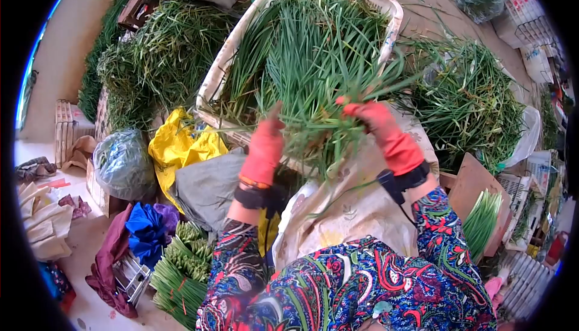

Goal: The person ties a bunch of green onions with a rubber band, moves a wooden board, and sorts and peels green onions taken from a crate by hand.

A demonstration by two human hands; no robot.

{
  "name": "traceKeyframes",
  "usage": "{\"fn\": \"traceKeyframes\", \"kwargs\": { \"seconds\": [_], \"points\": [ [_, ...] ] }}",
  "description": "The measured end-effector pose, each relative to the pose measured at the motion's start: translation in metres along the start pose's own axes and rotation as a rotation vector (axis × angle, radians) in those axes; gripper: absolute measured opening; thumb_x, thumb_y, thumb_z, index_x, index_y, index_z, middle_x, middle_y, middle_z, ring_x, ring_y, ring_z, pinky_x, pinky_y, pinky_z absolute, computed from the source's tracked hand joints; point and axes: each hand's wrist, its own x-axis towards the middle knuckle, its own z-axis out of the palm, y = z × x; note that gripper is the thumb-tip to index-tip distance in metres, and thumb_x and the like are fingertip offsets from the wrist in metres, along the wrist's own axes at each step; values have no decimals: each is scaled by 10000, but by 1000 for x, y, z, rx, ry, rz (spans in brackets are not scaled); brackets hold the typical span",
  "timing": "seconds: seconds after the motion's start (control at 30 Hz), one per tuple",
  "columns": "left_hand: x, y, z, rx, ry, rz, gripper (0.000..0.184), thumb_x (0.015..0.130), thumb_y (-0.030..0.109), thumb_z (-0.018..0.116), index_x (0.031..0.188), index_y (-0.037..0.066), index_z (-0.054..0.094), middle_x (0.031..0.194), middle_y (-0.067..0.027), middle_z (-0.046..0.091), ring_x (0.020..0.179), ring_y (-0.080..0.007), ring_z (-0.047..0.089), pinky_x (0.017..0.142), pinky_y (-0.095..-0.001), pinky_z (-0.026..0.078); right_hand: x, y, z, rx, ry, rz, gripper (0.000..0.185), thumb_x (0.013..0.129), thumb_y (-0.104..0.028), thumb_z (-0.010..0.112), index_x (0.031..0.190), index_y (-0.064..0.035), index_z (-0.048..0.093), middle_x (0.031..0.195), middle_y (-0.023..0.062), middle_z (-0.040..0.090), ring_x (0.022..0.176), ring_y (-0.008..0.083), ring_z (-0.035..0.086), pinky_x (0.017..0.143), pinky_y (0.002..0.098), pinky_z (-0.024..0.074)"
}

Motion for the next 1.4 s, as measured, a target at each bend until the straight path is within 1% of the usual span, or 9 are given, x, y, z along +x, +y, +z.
{"fn": "traceKeyframes", "kwargs": {
  "seconds": [0.2,0.3,0.47,0.57,0.67,0.8,0.97,1.1,1.4],
  "points": [
    [6,-3,-33,107,-3,-101,547,766,-45,475,1286,110,405,957,-46,533,689,-85,515,651,-207,446,-9,-21,-45,647,-39,-128,217,818,-173,517,978,-43,586,1036,113,602,770,190,594,682,318,505],
    [-1,35,-35,-299,-118,-312,372,821,105,542,1186,51,502,927,-70,587,756,-93,552,674,-222,461,-27,-29,-33,749,-138,-176,230,822,-185,514,979,-25,569,1080,140,582,817,220,601,737,342,498],
    [-7,105,-27,-479,-522,-322,325,880,244,495,1089,4,561,908,-83,616,812,-106,567,722,-219,454,-14,-13,-39,722,-79,-182,258,842,-189,484,1024,-24,562,1090,132,579,853,198,584,793,291,460],
    [-10,128,-7,-226,-501,-64,285,880,187,495,1080,-6,560,916,-74,614,813,-107,563,731,-216,446,-20,-12,-42,641,-87,-216,301,852,-205,483,1085,-34,568,1033,90,607,815,154,581,768,256,453],
    [-5,98,14,-471,-261,-157,346,837,236,546,1074,-16,542,854,-63,621,725,-102,568,666,-235,454,-57,-34,-37,620,-26,-204,301,853,-206,498,1113,-64,554,1024,94,606,792,165,578,757,281,466],
    [2,83,9,-508,-150,-206,264,853,76,527,1108,11,542,940,-46,608,811,-78,555,734,-204,447,-50,-17,-110,748,-402,-766,396,832,-209,553,1192,-61,477,1127,130,543,822,205,598,678,320,529],
    [-7,86,27,-563,-253,-248,288,849,89,538,1128,19,534,894,-48,620,791,-87,569,722,-199,446,-81,-35,-154,852,-152,-495,304,883,-259,479,1115,-72,540,983,125,612,644,210,601,511,274,495],
    [0,142,16,-660,-363,-242,311,855,139,538,1141,18,530,755,-16,580,663,-52,533,610,-190,440,-96,-22,-177,575,-189,-727,507,807,-154,593,1262,-45,397,1270,172,427,835,219,600,700,318,539],
    [10,223,65,-578,-700,-167,414,858,226,544,1217,37,461,793,-21,600,619,-61,554,523,-179,429,-113,-7,-160,685,-177,-663,381,830,-111,547,1201,-69,471,1205,166,487,798,204,620,662,253,544]
  ]
}}
